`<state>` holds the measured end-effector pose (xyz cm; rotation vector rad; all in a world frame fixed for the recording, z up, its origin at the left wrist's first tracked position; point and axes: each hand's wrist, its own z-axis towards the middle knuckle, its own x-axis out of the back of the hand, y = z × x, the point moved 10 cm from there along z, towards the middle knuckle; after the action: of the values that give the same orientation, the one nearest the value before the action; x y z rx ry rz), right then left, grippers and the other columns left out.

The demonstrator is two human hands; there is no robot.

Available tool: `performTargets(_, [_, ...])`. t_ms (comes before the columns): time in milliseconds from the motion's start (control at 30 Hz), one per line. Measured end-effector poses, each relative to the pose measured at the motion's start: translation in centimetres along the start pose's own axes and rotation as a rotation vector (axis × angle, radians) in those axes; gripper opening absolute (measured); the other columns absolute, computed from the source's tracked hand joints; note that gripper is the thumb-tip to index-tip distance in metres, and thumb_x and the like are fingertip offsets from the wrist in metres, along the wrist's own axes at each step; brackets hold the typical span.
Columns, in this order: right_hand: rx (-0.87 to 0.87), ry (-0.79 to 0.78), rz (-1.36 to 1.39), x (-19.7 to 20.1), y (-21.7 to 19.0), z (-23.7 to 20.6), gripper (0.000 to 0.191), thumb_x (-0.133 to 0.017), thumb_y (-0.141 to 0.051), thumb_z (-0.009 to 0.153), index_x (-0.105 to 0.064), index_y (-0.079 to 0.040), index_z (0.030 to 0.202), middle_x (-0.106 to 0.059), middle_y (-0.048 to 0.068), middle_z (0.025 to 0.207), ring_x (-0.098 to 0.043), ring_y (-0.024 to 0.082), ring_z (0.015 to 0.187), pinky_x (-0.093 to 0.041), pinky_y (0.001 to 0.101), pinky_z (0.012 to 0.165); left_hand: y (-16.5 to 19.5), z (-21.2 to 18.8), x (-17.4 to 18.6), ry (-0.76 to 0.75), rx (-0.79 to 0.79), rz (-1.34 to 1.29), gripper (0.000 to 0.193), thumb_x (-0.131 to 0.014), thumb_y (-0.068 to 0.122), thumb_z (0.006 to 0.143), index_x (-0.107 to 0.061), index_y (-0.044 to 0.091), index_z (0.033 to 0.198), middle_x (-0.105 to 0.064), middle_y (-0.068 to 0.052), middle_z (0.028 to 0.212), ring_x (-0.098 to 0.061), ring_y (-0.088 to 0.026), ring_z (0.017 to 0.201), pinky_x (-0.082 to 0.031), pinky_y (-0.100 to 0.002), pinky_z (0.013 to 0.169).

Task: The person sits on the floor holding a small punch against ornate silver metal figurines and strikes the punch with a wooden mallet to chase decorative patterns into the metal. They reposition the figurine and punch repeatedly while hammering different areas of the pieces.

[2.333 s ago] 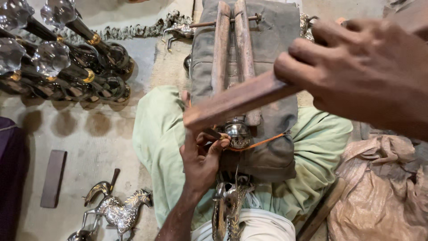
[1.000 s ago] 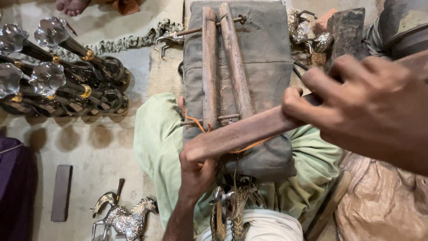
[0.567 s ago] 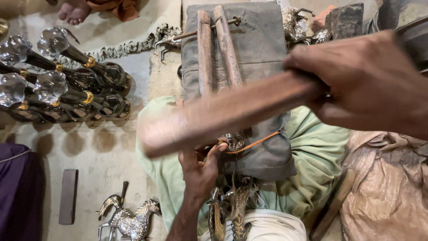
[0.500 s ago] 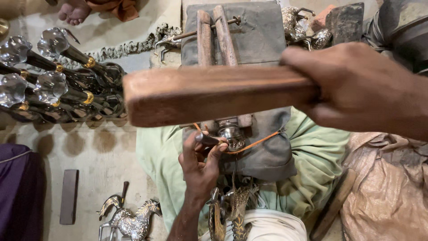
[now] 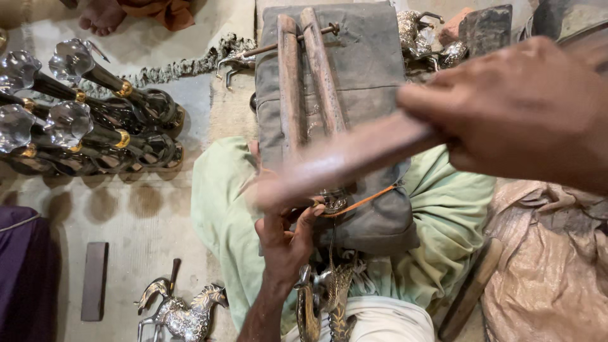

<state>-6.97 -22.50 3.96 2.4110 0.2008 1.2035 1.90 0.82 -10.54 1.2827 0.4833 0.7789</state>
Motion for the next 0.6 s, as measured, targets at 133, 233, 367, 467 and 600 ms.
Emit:
performTargets(133, [0.101,0.318,0.160,2.3,-0.5,-0.4,0.020,-0.064,-0.033,0.090,-0.064,-0.020,0.106,-0.066,-0.001,0.068,-0.061,0.009,0.051,-0.056,0.0273,0.050,-0.7,0.1,0.3,0.046,0.077,0.106,0.037,-0.077,0.000,0.094,-0.057,0.002,0.126,-0.080,-0.015,0.102,-0.079,-0.018,0.092,-0.063,-0.027,0.071])
performTargets(233, [0.056,0.245,0.292,1.4,0.1,0.1,0.013,-0.065,-0.027,0.092,-0.062,-0.018,0.101,-0.064,-0.002,0.072,-0.061,0.008,0.053,-0.054,0.0259,0.051,0.8,0.4,0.0,0.014,-0.054,-0.129,0.043,-0.069,-0.001,0.101,-0.046,0.002,0.137,-0.077,-0.015,0.107,-0.075,-0.018,0.102,-0.062,-0.029,0.089])
performTargets(367, [-0.007,0.184,0.132,0.8,0.9,0.4,0.012,-0.065,-0.025,0.091,-0.061,-0.019,0.101,-0.064,-0.002,0.071,-0.062,0.008,0.052,-0.055,0.0270,0.047,0.7,0.6,-0.2,-0.009,-0.006,-0.082,0.041,-0.068,-0.002,0.099,-0.049,0.002,0.135,-0.078,-0.016,0.107,-0.077,-0.018,0.099,-0.064,-0.029,0.085])
performTargets(467, [0.147,0.413,0.456,2.9,0.3,-0.4,0.017,-0.068,-0.022,0.083,-0.062,-0.016,0.098,-0.061,-0.002,0.068,-0.061,0.009,0.055,-0.053,0.0283,0.051,1.1,0.7,-0.2,-0.033,-0.031,-0.112,0.040,-0.067,-0.002,0.102,-0.047,0.003,0.136,-0.078,-0.015,0.108,-0.077,-0.018,0.101,-0.064,-0.030,0.090])
performTargets(600, [-0.040,0.014,-0.050,-1.2,1.1,0.4,0.018,-0.056,-0.032,0.103,-0.058,-0.020,0.117,-0.063,-0.003,0.070,-0.064,0.008,0.053,-0.054,0.0245,0.049,0.9,0.8,-0.2,-0.028,-0.013,-0.056,0.037,-0.068,-0.003,0.100,-0.049,0.004,0.130,-0.079,-0.015,0.109,-0.078,-0.019,0.101,-0.065,-0.028,0.079])
